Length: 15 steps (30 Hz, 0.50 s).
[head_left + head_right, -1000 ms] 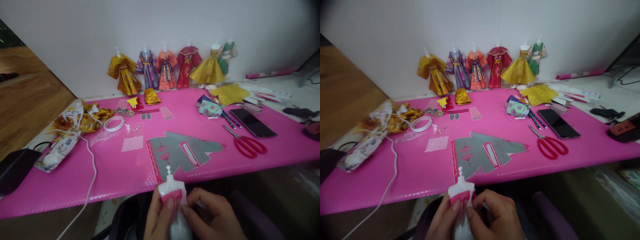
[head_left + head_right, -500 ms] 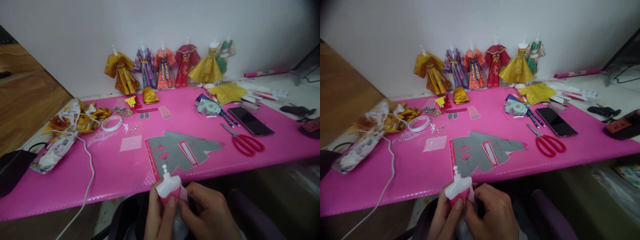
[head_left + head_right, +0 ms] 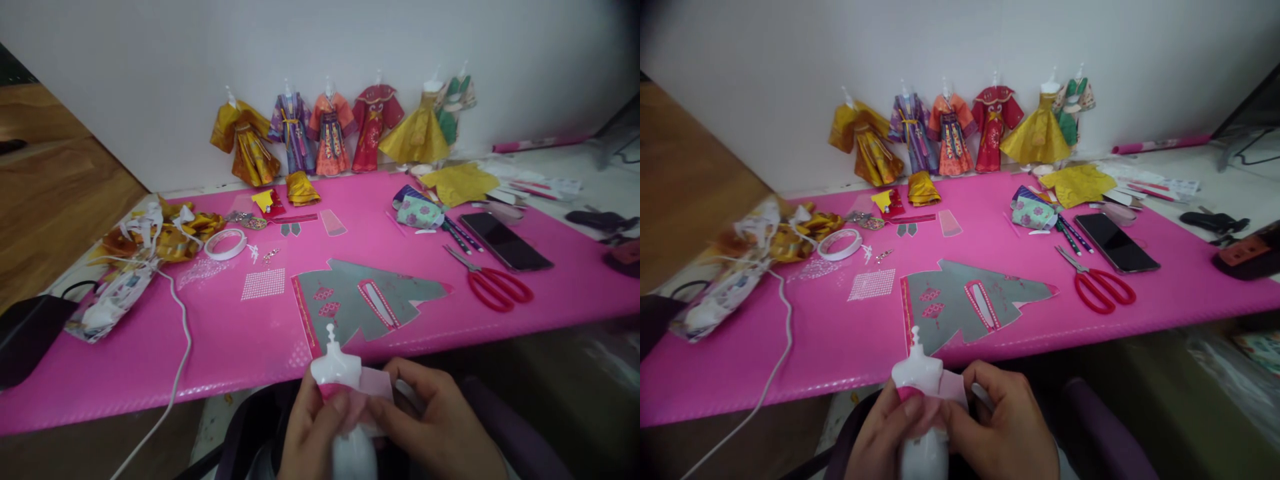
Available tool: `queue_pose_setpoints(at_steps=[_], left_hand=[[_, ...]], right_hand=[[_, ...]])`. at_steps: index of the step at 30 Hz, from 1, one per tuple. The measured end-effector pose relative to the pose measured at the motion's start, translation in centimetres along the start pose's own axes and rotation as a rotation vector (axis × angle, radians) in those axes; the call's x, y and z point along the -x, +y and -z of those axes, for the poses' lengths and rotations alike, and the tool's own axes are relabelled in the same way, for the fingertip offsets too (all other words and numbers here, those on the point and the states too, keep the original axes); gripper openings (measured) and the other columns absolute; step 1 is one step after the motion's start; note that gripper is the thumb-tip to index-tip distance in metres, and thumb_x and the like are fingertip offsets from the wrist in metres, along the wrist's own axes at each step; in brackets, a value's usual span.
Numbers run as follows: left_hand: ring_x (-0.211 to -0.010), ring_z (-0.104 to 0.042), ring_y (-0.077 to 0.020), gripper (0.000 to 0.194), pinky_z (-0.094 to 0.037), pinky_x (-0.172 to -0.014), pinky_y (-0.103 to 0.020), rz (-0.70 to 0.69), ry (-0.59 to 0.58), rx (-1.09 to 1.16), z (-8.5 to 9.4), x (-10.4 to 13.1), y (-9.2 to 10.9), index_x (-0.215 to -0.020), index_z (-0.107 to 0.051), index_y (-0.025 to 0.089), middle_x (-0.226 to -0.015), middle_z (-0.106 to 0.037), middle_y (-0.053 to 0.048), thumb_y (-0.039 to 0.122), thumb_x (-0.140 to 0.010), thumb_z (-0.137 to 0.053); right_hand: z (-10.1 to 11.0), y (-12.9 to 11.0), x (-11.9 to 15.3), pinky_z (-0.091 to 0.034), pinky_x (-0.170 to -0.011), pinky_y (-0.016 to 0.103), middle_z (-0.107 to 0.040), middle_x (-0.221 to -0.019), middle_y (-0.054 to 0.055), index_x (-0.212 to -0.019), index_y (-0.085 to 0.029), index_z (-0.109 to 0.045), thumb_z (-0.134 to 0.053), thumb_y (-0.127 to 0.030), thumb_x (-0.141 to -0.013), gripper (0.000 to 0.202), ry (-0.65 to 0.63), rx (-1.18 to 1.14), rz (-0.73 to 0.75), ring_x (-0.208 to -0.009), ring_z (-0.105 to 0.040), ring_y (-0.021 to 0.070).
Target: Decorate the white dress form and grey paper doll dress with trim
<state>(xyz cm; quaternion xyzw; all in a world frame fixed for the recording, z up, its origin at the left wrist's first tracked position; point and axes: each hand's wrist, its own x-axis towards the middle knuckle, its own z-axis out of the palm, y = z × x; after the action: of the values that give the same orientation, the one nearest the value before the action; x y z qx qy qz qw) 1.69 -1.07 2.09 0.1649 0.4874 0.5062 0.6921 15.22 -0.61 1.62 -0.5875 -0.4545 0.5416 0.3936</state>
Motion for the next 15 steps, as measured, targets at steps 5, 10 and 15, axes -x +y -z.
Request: queue_pose_setpoints(at_steps=[5, 10, 15], left_hand=[[-0.056, -0.063, -0.0160, 0.045, -0.041, -0.045, -0.021, -0.001, 0.030, -0.028, -0.2, -0.1, -0.1, -0.102, -0.065, 0.018, -0.077, -0.074, -0.004, 0.031, -0.063, -0.082], [-0.056, -0.059, -0.0133, 0.041, -0.044, -0.050, -0.021, -0.049, -0.022, -0.105, 0.1, -0.2, 0.1, -0.099, -0.064, 0.017, -0.074, -0.072, -0.003, 0.034, -0.065, -0.080], [-0.071, -0.057, -0.0145, 0.037, -0.044, -0.063, -0.022, -0.130, -0.041, -0.171, 0.9, -0.6, -0.2, -0.099, -0.066, 0.019, -0.081, -0.070, -0.001, 0.033, -0.067, -0.078]], right_hand=[[0.7, -2.0, 0.6, -0.039, -0.050, 0.022, -0.058, -0.055, -0.003, -0.062, -0.020, -0.060, -0.069, -0.040, -0.071, 0.024, -0.020, -0.125, -0.090, -0.052, -0.049, 0.0112], [1.0, -2.4, 1.0, -0.034, -0.049, 0.021, -0.057, -0.054, -0.003, -0.060, -0.020, -0.062, -0.068, -0.042, -0.073, 0.026, 0.010, -0.085, -0.088, -0.052, -0.044, 0.0107], [0.5, -1.8, 1.2, -0.036, -0.049, 0.020, -0.053, -0.056, -0.004, -0.060, -0.020, -0.059, -0.070, -0.040, -0.072, 0.026, 0.016, -0.176, -0.069, -0.054, -0.043, 0.0103]])
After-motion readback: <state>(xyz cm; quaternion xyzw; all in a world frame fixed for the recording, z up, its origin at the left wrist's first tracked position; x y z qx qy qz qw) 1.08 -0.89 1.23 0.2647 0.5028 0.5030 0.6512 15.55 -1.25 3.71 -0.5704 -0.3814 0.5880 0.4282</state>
